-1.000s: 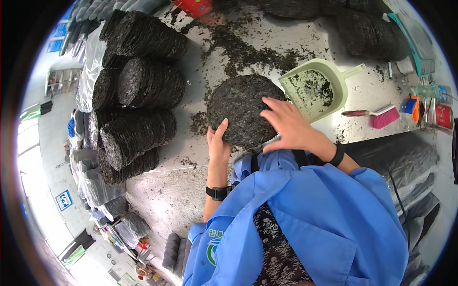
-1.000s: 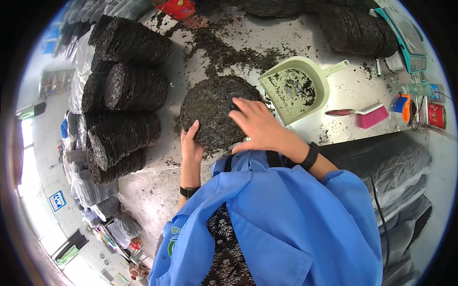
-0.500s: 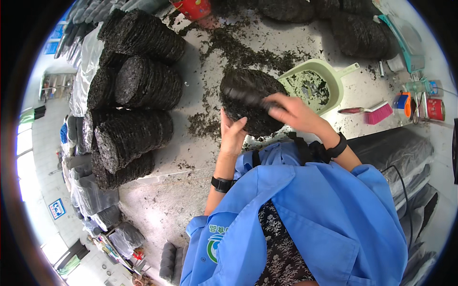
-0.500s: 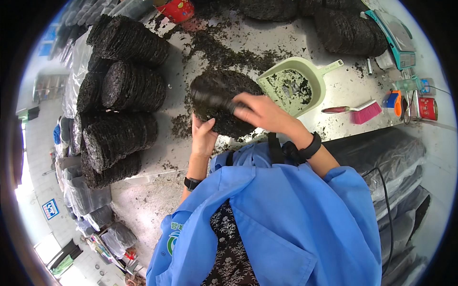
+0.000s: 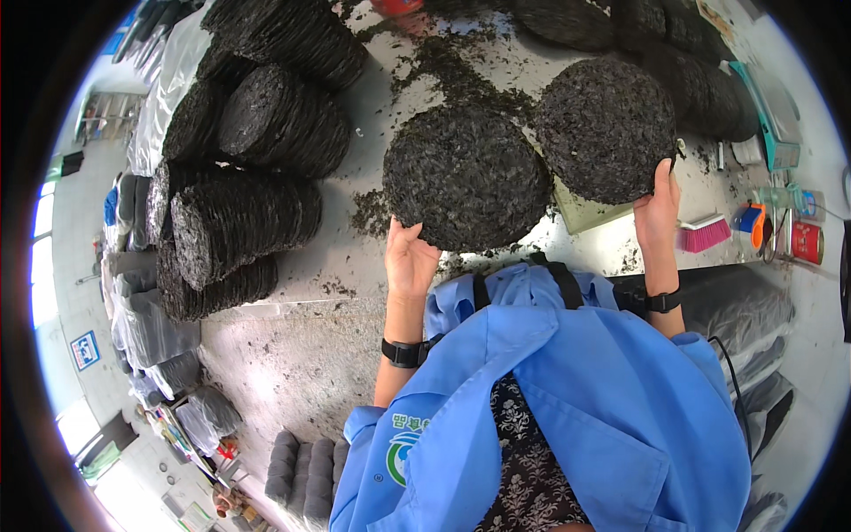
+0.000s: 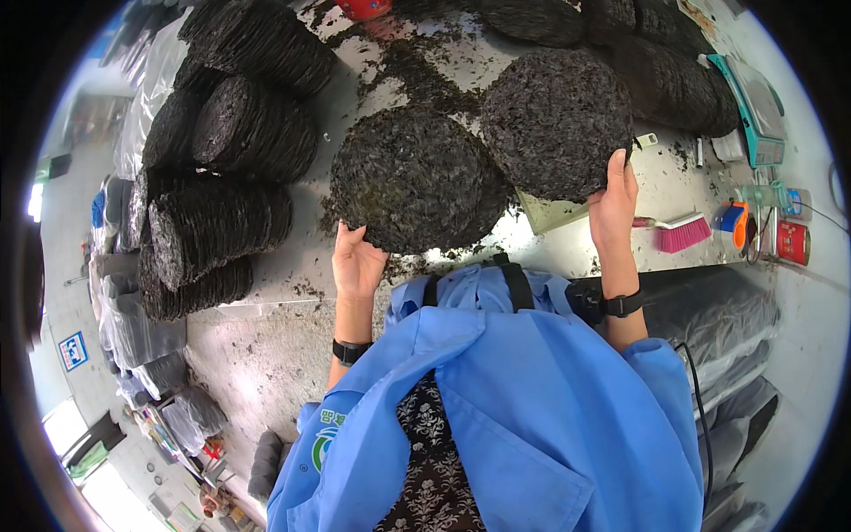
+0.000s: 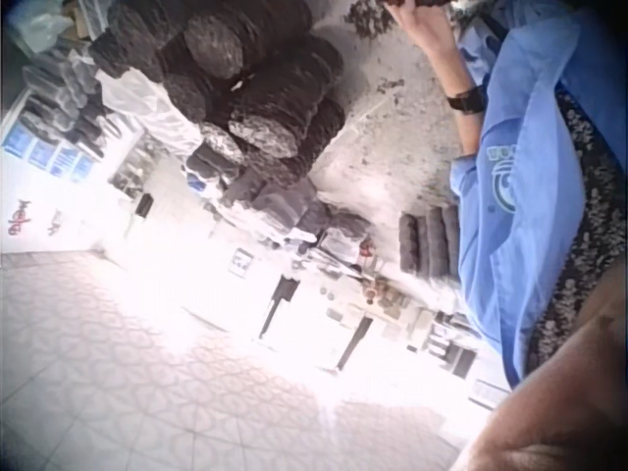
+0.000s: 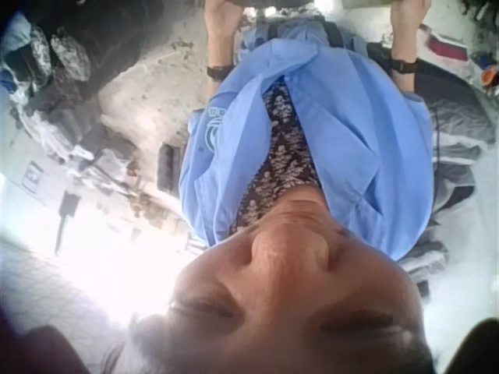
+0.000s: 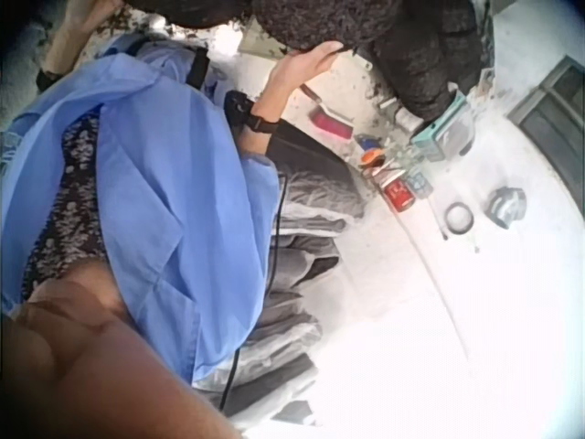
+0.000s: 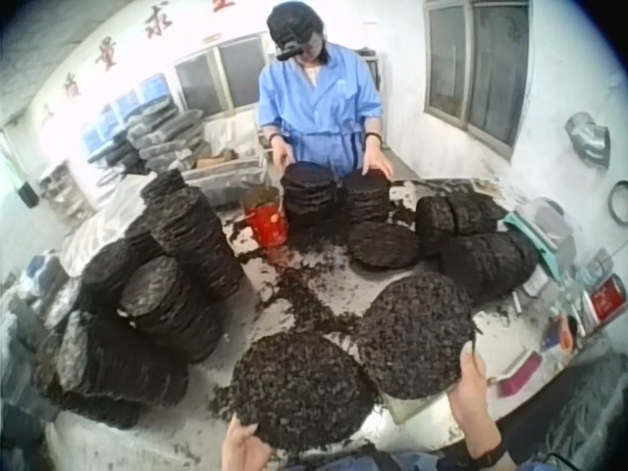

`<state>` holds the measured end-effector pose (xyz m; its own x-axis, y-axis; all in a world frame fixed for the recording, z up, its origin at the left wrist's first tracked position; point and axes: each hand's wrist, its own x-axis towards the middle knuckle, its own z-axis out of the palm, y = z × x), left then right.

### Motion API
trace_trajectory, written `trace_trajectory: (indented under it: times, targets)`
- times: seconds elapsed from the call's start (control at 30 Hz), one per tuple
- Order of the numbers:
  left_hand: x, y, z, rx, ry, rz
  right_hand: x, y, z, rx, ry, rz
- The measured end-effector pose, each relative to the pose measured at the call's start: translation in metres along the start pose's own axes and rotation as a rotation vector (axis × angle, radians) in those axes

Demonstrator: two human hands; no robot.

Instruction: The person handles stacks of dark, circular dried seaweed sheets on a workbench. They pick up individual sheets, inspect them by turning them over, and place them into a green dustpan or onto a pile. The person works continuously, moving sheets from one location to another.

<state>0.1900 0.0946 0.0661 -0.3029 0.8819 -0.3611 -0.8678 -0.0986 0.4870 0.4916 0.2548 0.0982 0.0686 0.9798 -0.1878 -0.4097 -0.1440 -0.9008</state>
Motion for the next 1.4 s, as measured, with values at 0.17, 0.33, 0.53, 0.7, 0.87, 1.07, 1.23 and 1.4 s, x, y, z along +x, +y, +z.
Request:
trace_trajectory:
  times: [0.17,0.33,0.53,0.7,0.87,1.07,1.23,1.4]
  targets:
    - [-0.002,0.006,0.001,-0.002,-0.007,0.045,-0.002,0.009,-0.003,-0.028,-0.023,0.067]
    - [-0.002,0.009,0.007,0.006,0.003,0.213,-0.012,0.006,0.012,0.017,-0.102,0.077]
    - [0.004,0.0,0.031,0.98,-0.124,0.586,-0.025,0.018,0.028,0.068,-0.134,0.217]
    - [-0.004,-0.001,0.072,1.788,-0.629,0.666,-0.038,0.036,0.043,0.174,-0.147,0.301]
    - [0.005,-0.002,0.064,0.879,-0.006,0.397,-0.038,0.044,0.036,0.229,-0.276,0.349]
    - [0.006,-0.011,0.051,0.34,0.107,0.008,-0.04,0.051,0.05,0.124,-0.246,0.478]
    - [0.003,-0.007,0.044,0.361,0.125,0.082,-0.039,0.054,0.062,0.076,-0.379,0.457]
    - [0.002,0.041,-0.001,0.217,0.468,0.202,-0.025,0.049,0.062,-0.53,-0.696,0.108]
